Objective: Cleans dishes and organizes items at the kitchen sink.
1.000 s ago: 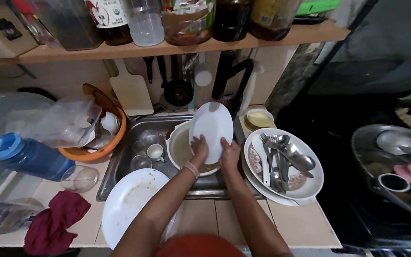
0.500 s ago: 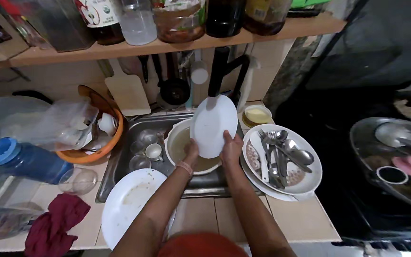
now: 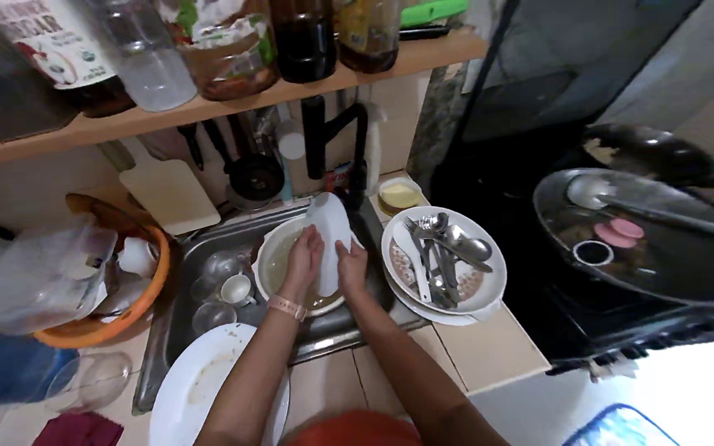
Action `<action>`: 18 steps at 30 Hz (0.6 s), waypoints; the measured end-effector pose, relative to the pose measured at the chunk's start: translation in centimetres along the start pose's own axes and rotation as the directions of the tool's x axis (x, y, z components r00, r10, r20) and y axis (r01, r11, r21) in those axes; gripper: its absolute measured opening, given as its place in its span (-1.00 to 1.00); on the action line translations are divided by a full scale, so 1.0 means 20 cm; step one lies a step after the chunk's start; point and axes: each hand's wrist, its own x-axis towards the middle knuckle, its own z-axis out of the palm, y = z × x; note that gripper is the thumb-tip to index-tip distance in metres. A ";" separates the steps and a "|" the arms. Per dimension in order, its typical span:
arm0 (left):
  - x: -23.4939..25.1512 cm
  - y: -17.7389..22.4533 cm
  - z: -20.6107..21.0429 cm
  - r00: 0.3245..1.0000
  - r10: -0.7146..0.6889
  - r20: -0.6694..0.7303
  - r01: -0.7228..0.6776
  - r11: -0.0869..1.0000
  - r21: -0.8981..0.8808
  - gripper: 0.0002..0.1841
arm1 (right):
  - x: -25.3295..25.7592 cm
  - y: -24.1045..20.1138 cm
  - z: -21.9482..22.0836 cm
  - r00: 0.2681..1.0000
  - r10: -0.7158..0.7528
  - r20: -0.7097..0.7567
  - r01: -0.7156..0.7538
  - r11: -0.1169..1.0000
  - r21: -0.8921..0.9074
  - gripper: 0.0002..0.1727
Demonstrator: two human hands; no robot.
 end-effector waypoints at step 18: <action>-0.23 0.32 -0.30 0.981 -0.181 -0.072 0.190 0.970 0.150 0.03 | -0.34 0.02 -0.10 0.560 -0.593 0.579 0.795 0.581 -0.174 -0.73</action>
